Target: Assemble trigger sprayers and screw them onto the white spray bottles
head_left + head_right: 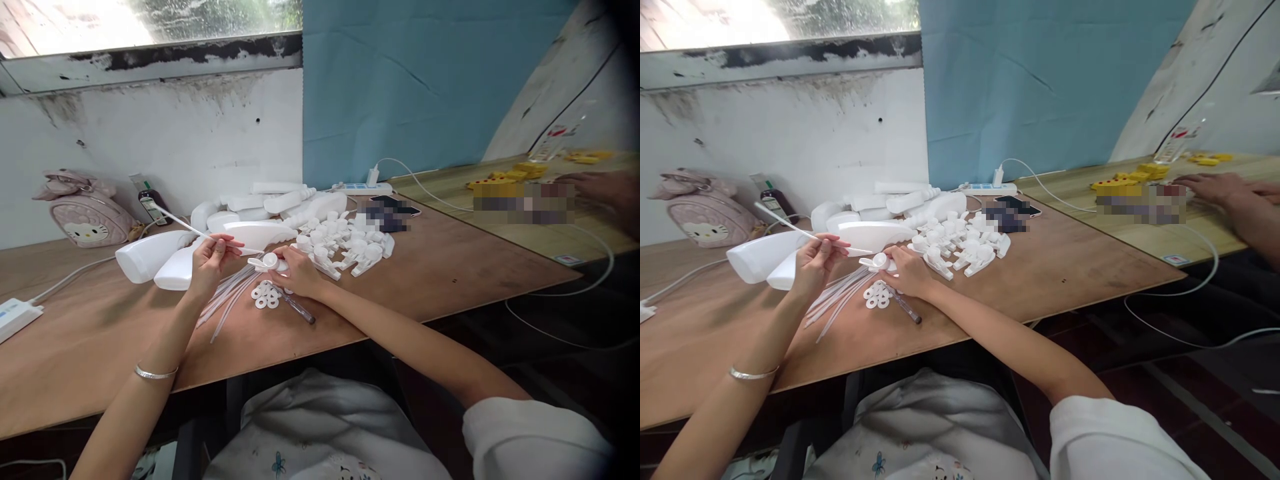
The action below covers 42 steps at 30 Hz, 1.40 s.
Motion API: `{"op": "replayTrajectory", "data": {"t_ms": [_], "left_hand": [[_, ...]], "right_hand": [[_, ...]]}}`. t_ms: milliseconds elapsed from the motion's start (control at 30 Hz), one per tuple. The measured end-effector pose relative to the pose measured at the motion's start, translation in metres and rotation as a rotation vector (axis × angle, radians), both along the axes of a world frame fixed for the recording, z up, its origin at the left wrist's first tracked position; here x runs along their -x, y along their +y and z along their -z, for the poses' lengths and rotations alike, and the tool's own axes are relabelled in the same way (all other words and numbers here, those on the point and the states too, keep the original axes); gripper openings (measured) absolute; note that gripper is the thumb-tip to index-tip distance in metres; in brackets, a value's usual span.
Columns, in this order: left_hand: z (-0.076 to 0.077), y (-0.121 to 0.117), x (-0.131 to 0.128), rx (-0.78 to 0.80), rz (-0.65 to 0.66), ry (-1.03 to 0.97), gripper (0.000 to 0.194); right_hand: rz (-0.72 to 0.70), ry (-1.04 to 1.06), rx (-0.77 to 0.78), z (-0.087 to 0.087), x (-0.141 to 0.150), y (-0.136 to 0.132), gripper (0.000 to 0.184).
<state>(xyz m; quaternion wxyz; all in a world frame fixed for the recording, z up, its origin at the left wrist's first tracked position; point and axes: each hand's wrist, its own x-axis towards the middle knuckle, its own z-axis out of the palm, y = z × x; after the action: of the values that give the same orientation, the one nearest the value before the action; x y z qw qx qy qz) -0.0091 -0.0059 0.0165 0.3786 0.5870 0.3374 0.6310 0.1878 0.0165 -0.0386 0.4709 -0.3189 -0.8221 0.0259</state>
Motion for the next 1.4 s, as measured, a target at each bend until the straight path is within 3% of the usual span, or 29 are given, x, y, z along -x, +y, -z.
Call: {"op": "replayTrajectory", "data": {"t_ms": [133, 800, 1100, 1267, 1400], "left_hand": [[0.001, -0.004, -0.006, 0.02, 0.086, 0.054, 0.025], [0.001, -0.007, -0.009, -0.079, 0.023, 0.193, 0.024], [0.004, -0.009, -0.01, -0.043, 0.031, 0.213, 0.026], [0.012, -0.009, -0.015, -0.027, 0.085, 0.327, 0.024], [0.017, -0.008, -0.02, -0.128, 0.04, 0.451, 0.021]], "right_hand": [[-0.005, -0.005, 0.001, -0.002, 0.0, -0.001, 0.022], [-0.026, -0.049, -0.032, -0.004, 0.0, -0.004, 0.021], [-0.023, -0.098, -0.052, -0.003, 0.0, -0.004, 0.023], [-0.014, -0.106, -0.059, -0.003, 0.0, -0.004, 0.023], [-0.008, -0.113, -0.061, -0.004, 0.0, -0.005, 0.022]]}}
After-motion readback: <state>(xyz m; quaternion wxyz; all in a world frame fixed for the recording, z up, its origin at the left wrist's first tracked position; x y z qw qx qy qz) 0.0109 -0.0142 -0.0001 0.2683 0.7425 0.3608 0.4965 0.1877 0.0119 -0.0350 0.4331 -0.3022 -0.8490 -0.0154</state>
